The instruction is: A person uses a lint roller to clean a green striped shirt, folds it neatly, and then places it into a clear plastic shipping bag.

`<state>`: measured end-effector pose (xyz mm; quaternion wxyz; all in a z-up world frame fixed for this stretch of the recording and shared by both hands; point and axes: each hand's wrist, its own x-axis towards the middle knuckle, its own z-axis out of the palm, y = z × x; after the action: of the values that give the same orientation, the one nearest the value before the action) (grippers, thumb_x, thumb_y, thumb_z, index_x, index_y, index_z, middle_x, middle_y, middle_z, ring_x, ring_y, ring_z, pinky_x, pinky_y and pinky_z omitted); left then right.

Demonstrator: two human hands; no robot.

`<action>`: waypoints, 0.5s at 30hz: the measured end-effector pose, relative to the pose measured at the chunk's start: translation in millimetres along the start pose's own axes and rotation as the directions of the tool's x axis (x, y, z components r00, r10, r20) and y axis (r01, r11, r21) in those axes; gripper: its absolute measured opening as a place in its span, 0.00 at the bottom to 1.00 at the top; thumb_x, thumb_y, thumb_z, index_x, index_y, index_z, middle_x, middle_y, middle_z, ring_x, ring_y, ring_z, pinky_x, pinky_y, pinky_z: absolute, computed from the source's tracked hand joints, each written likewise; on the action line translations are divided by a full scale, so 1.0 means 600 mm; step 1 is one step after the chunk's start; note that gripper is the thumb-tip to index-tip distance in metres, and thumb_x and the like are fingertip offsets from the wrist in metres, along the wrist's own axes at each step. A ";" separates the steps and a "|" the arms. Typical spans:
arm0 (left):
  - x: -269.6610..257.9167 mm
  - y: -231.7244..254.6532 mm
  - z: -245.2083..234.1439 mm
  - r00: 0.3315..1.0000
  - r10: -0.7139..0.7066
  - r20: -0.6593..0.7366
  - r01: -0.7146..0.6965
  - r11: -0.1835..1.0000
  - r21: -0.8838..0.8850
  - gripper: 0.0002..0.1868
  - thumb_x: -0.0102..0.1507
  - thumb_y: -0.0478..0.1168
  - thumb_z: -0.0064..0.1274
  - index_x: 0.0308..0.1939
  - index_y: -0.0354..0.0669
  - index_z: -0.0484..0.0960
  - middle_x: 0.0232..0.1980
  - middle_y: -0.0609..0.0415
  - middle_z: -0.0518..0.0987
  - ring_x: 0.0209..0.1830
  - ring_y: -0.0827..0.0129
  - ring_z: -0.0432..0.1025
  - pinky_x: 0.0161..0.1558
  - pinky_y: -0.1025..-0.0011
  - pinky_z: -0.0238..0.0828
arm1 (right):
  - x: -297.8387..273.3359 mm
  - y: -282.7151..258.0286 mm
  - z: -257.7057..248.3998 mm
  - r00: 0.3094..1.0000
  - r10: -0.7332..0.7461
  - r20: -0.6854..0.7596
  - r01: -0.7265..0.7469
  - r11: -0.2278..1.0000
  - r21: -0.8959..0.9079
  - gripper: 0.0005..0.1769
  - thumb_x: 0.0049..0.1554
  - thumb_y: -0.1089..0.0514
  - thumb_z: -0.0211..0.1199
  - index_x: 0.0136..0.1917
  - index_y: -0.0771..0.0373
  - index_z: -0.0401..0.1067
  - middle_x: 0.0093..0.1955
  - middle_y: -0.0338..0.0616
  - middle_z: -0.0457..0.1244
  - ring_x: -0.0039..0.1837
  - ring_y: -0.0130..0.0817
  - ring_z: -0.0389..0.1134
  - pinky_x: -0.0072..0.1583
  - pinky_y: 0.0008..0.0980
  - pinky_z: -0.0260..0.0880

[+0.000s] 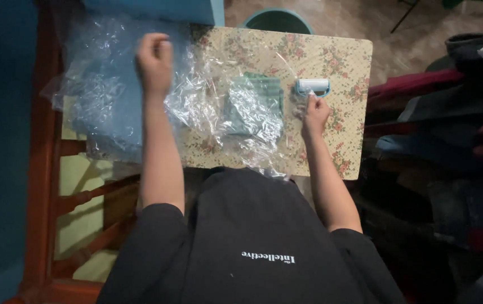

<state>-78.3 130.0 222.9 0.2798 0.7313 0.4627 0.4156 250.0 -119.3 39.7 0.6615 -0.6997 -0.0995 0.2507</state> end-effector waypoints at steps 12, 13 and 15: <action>-0.157 -0.057 0.357 0.649 -0.209 0.731 -0.256 0.845 0.470 0.11 0.64 0.43 0.48 0.46 0.54 0.85 0.45 0.52 0.84 0.50 0.48 0.80 0.50 0.42 0.76 | 0.059 0.152 0.157 0.924 0.368 0.101 -0.381 0.878 0.290 0.12 0.64 0.50 0.63 0.51 0.61 0.70 0.34 0.49 0.60 0.36 0.50 0.75 0.42 0.56 0.83; -0.148 -0.074 0.348 0.651 -0.212 0.728 -0.254 0.843 0.473 0.11 0.64 0.43 0.48 0.46 0.54 0.85 0.45 0.52 0.84 0.50 0.48 0.80 0.50 0.42 0.76 | 0.064 0.143 0.141 0.923 0.369 0.106 -0.383 0.877 0.290 0.12 0.64 0.50 0.63 0.51 0.61 0.70 0.34 0.49 0.60 0.36 0.50 0.75 0.42 0.56 0.83; -0.138 -0.111 0.327 0.749 -0.253 0.612 -0.208 0.787 0.581 0.13 0.65 0.42 0.42 0.48 0.52 0.82 0.45 0.52 0.85 0.50 0.47 0.81 0.53 0.33 0.64 | 0.069 0.129 0.107 0.921 0.056 0.385 -0.004 0.991 -0.135 0.17 0.62 0.37 0.67 0.49 0.50 0.77 0.45 0.34 0.66 0.50 0.25 0.65 0.49 0.31 0.73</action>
<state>43.6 77.8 43.5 0.1759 0.8733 0.4517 -0.0488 239.5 -51.4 -45.0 0.5774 -0.6798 -0.2341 0.3870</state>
